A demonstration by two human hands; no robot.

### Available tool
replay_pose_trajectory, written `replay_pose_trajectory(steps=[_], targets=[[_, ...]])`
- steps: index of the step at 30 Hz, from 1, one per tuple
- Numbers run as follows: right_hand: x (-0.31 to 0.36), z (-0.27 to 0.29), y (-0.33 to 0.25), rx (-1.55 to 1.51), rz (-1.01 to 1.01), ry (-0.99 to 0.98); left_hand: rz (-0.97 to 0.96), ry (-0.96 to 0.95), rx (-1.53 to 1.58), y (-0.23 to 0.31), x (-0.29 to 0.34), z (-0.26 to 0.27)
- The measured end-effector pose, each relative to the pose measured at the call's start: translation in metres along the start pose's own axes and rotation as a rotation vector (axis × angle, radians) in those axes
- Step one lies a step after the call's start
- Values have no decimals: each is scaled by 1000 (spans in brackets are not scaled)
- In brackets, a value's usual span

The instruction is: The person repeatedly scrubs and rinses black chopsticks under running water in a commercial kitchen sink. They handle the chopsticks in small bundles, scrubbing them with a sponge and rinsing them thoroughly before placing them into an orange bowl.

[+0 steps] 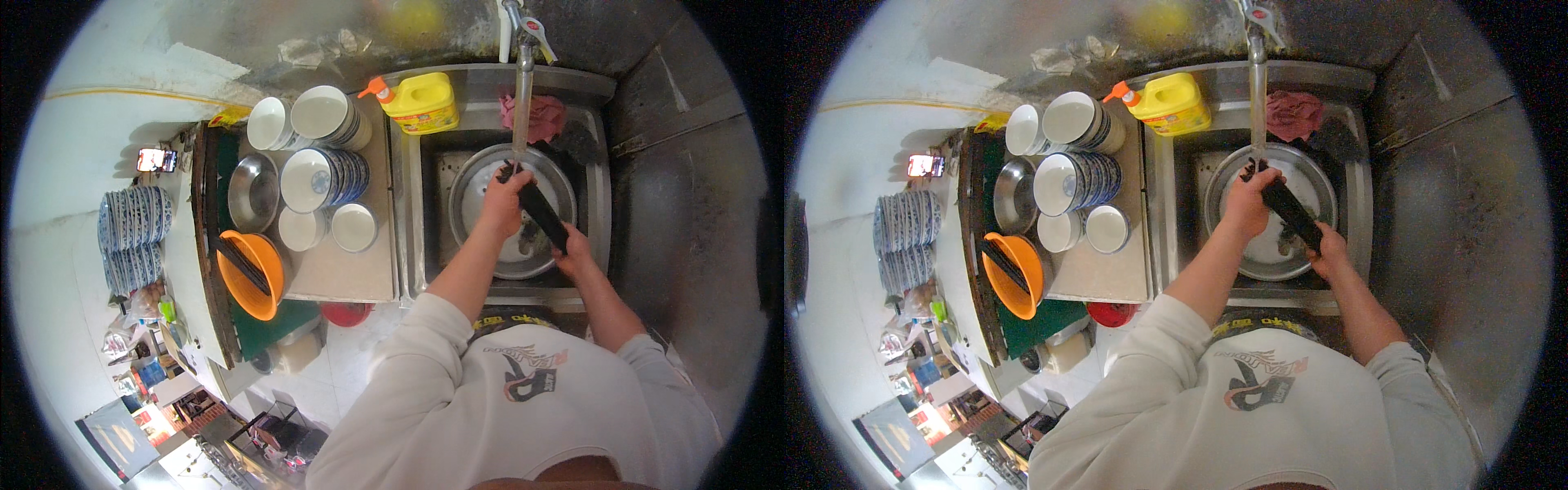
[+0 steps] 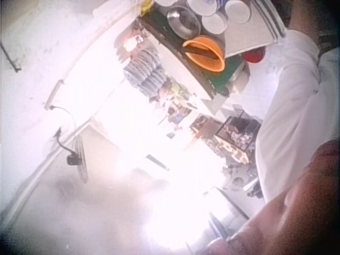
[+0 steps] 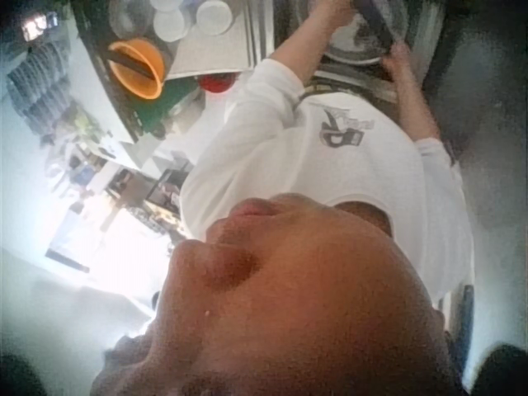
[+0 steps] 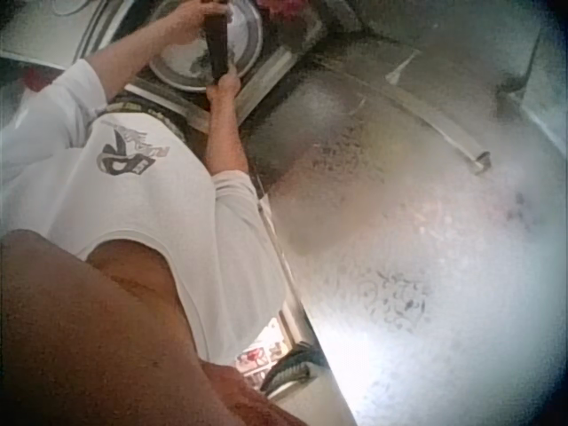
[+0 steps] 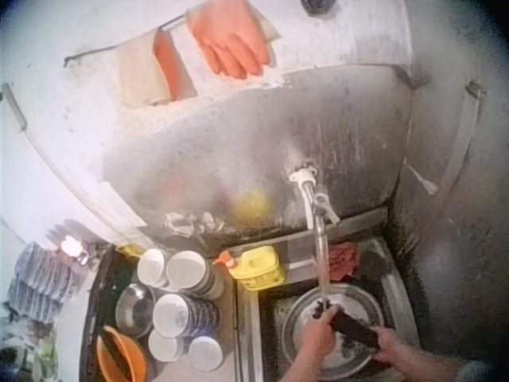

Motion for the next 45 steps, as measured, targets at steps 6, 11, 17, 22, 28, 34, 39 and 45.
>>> replay_pose_trajectory(steps=[6, 11, 17, 22, 28, 34, 39, 45], targets=[[32, -18, 5, 181, -134, -218, 35, 20, 78, -15, -21, 18], [18, -10, -3, -3, 5, -76, -2, 64, 97, -2, -2, 1], [38, -26, 4, 258, -157, -241, 96, 5, 74, -6, -13, 14], [33, -20, -4, -57, -97, -181, 132, 164, 269, -14, -22, 28], [29, -15, -2, 235, -46, -71, 72, 56, 61, 0, 6, 3], [48, -19, -5, 85, -97, -193, 55, 157, 223, -7, -15, 15], [24, 0, -12, 218, 48, -147, -57, -4, 83, -8, 6, -1], [59, -23, 1, 179, -81, -156, 54, 15, 172, -18, -9, 15]])
Point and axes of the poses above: each hand's wrist, its own x-axis away from the middle knuckle, its own z-axis out of the back of the hand, y = z × x, the point moved 1 cm from there along -x, towards the middle knuckle, and after that the axes turned 14 degrees about -x, right-handed, at the moved point
